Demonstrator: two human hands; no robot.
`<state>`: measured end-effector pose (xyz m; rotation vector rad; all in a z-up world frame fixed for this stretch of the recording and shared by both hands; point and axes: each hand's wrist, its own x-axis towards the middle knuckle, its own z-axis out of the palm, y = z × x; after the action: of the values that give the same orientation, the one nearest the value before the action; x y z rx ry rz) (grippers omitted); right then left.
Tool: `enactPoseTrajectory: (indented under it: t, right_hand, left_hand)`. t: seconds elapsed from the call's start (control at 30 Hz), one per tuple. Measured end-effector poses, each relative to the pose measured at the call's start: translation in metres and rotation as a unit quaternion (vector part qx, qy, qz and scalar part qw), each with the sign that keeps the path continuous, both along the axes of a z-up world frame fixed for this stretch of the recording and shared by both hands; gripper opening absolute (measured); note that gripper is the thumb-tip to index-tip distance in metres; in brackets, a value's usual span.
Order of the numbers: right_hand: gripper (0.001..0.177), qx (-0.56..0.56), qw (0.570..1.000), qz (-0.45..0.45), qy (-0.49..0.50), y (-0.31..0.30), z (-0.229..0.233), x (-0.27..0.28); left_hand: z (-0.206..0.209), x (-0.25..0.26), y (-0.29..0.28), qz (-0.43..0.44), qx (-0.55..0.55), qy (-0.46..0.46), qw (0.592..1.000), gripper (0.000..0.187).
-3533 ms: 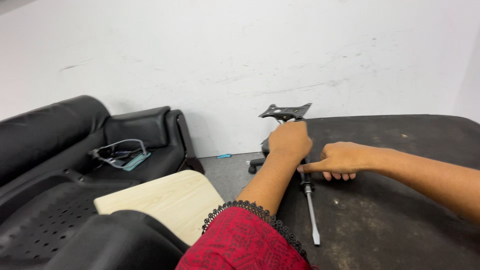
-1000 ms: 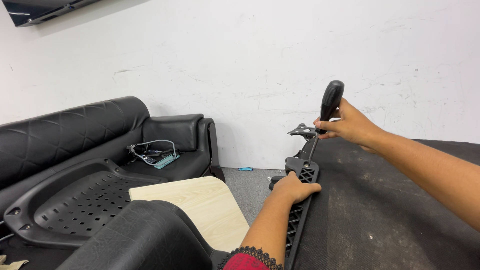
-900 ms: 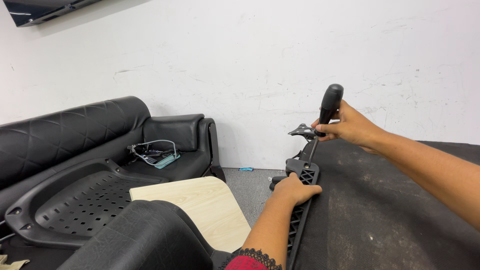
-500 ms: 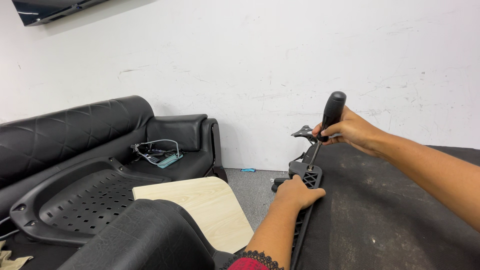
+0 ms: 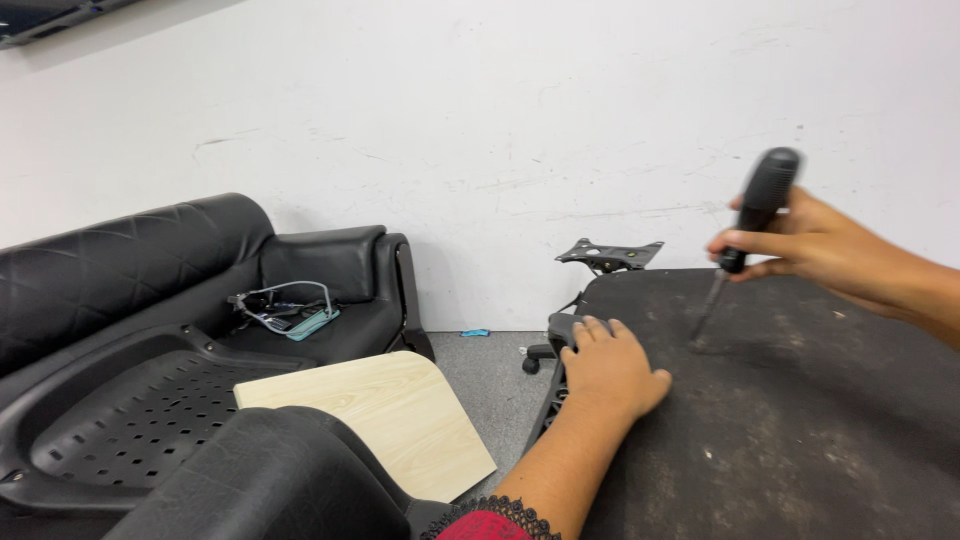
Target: The person uses a screwdriver to tighten screws into a black plastic frame component. They hold the frame steady with one hand while turning the screwdriver with the other, then move to a second screw and repeat the tightening process.
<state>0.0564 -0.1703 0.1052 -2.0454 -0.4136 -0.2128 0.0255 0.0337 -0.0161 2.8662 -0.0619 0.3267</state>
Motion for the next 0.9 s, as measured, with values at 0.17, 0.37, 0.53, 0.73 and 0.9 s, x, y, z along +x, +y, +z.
enactPoseTrajectory:
  t: [0.17,0.37,0.53,0.73,0.9]
  right_hand:
    - [0.047,0.009,0.991,-0.111,-0.078,-0.113,-0.059,0.030]
    - [0.036,0.124,0.970,-0.159,-0.136,-0.241,-0.182,0.090]
    - [0.033,0.120,0.964,-0.220,-0.089,-0.280,-0.209,0.096]
    - [0.041,0.052,0.965,-0.253,0.044,-0.245,-0.158,0.063]
    - [0.049,0.034,0.957,-0.246,0.154,-0.194,-0.115,0.030]
  left_hand:
    - [0.000,-0.026,-0.050,-0.130,0.021,0.116,0.985,0.083]
    - [-0.005,-0.033,-0.081,-0.211,0.003,0.134,0.968,0.086]
    - [0.000,-0.014,-0.096,-0.208,0.010,0.159,0.965,0.089]
    - [-0.003,0.002,-0.100,-0.186,0.002,0.150,0.971,0.090]
    - [-0.004,0.002,-0.087,-0.166,-0.004,0.143,0.976,0.090]
